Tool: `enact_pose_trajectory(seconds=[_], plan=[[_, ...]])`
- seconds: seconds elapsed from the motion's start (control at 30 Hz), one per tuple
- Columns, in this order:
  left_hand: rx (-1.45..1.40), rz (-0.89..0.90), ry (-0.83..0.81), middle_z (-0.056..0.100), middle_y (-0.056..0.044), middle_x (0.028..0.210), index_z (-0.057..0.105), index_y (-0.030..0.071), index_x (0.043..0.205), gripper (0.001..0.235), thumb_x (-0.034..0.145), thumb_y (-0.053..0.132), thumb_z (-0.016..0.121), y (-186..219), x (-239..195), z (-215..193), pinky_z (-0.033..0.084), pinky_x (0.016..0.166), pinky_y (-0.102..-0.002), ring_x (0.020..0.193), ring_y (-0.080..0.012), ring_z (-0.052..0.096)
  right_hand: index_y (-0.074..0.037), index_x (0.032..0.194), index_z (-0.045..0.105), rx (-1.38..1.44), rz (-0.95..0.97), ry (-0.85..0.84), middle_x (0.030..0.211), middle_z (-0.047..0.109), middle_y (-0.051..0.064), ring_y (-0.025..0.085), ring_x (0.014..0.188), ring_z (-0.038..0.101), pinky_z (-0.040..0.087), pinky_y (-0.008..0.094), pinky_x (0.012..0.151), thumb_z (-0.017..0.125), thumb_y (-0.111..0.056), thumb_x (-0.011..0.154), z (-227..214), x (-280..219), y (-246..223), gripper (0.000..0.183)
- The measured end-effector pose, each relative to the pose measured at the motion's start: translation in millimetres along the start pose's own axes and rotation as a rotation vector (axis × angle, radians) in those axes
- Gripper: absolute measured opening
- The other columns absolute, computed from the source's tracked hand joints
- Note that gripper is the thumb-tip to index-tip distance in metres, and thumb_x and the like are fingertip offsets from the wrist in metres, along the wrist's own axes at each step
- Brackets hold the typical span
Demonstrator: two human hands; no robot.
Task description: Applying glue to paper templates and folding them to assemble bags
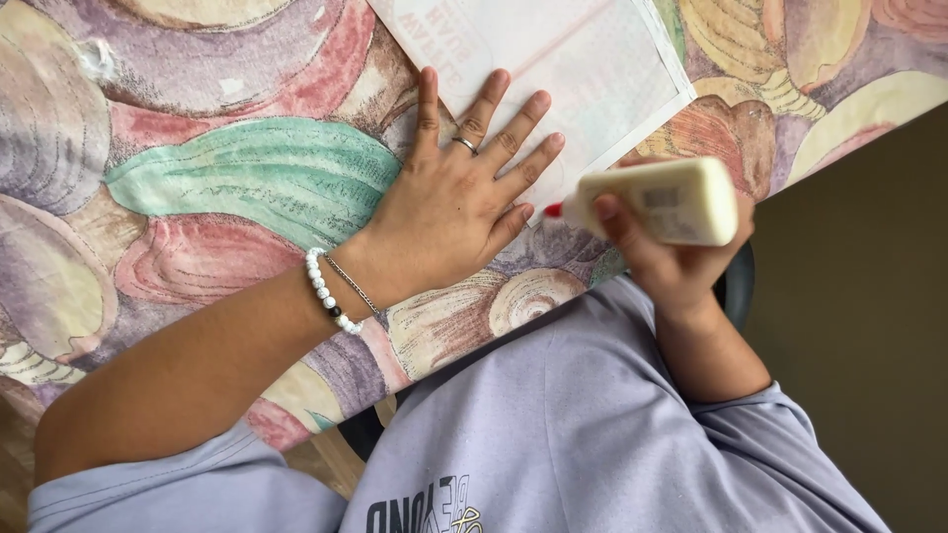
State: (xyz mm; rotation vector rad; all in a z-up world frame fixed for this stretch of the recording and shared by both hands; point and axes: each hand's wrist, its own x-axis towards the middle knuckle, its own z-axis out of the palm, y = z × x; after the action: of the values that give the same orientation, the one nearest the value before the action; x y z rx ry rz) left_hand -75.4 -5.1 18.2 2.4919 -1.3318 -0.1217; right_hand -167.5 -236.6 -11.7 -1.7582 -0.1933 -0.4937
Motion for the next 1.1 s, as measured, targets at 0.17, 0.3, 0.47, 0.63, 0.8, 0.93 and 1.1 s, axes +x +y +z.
enact_pose_trajectory(seconds=[0.17, 0.3, 0.47, 0.63, 0.8, 0.93, 1.1], plan=[[-0.015, 0.016, 0.041, 0.027, -0.019, 0.170, 0.046, 0.013, 0.161, 0.061, 0.109, 0.045, 0.041, 0.5, -0.7, 1.3, 0.001, 0.115, -0.082, 0.156, -0.0466, 0.010, 0.020, 0.104, 0.061, -0.165, 0.003, -0.055, 0.101, 0.069, 0.032, 0.039, 0.087, 0.074, 0.068, 0.043, 0.076, 0.082, 0.004, 0.086, 6.7, 10.4, -22.4, 0.032], [-0.001, 0.012, 0.038, 0.026, -0.017, 0.171, 0.046, 0.014, 0.162, 0.060, 0.109, 0.042, 0.043, 0.7, -0.6, 0.7, 0.002, 0.115, -0.083, 0.156, -0.0457, 0.009, -0.022, 0.127, 0.018, -0.033, -0.088, 0.062, 0.126, 0.050, 0.042, 0.049, 0.110, 0.057, 0.061, 0.063, 0.088, 0.068, 0.021, 0.093, -9.9, 8.2, 7.7, 0.074], [-0.003, 0.011, 0.032, 0.026, -0.017, 0.171, 0.046, 0.014, 0.162, 0.061, 0.108, 0.042, 0.045, 1.1, 0.1, -0.8, 0.003, 0.114, -0.084, 0.155, -0.0464, 0.010, -0.026, 0.138, 0.019, -0.008, -0.093, 0.020, 0.126, 0.055, 0.040, 0.050, 0.103, 0.064, 0.066, 0.062, 0.088, 0.072, 0.018, 0.093, -1.3, 4.8, -3.7, 0.082], [-0.023, 0.005, 0.035, 0.026, -0.018, 0.171, 0.046, 0.014, 0.162, 0.061, 0.107, 0.041, 0.046, 1.2, -0.3, -1.2, 0.003, 0.114, -0.084, 0.156, -0.0461, 0.010, -0.021, 0.128, 0.016, -0.016, -0.022, 0.066, 0.119, 0.055, 0.045, 0.051, 0.098, 0.063, 0.063, 0.059, 0.082, 0.073, 0.016, 0.090, -0.2, 4.7, -5.1, 0.077], [-0.011, 0.012, 0.059, 0.029, -0.018, 0.170, 0.049, 0.013, 0.161, 0.060, 0.107, 0.039, 0.050, 1.2, -1.4, -1.4, 0.005, 0.113, -0.085, 0.155, -0.0466, 0.013, -0.010, 0.129, 0.030, -0.055, -0.158, 0.280, 0.129, 0.047, 0.034, 0.049, 0.115, 0.056, 0.063, 0.068, 0.094, 0.074, 0.022, 0.098, -37.7, 17.6, 38.8, 0.063], [-0.045, 0.007, 0.053, 0.028, -0.018, 0.170, 0.049, 0.013, 0.160, 0.060, 0.106, 0.039, 0.050, 1.3, -0.5, -2.3, 0.003, 0.113, -0.084, 0.155, -0.0463, 0.011, -0.025, 0.139, 0.026, -0.030, -0.138, 0.082, 0.131, 0.050, 0.031, 0.042, 0.112, 0.058, 0.067, 0.062, 0.094, 0.071, 0.019, 0.097, -27.6, 1.5, 33.1, 0.076], [-0.030, 0.006, 0.040, 0.028, -0.017, 0.171, 0.048, 0.013, 0.161, 0.061, 0.107, 0.039, 0.050, 1.2, -0.9, -3.7, 0.004, 0.113, -0.085, 0.156, -0.0462, 0.012, -0.028, 0.141, 0.026, -0.021, -0.152, 0.143, 0.133, 0.044, 0.033, 0.046, 0.118, 0.053, 0.064, 0.069, 0.092, 0.071, 0.025, 0.094, -32.1, 3.2, 38.6, 0.084]])
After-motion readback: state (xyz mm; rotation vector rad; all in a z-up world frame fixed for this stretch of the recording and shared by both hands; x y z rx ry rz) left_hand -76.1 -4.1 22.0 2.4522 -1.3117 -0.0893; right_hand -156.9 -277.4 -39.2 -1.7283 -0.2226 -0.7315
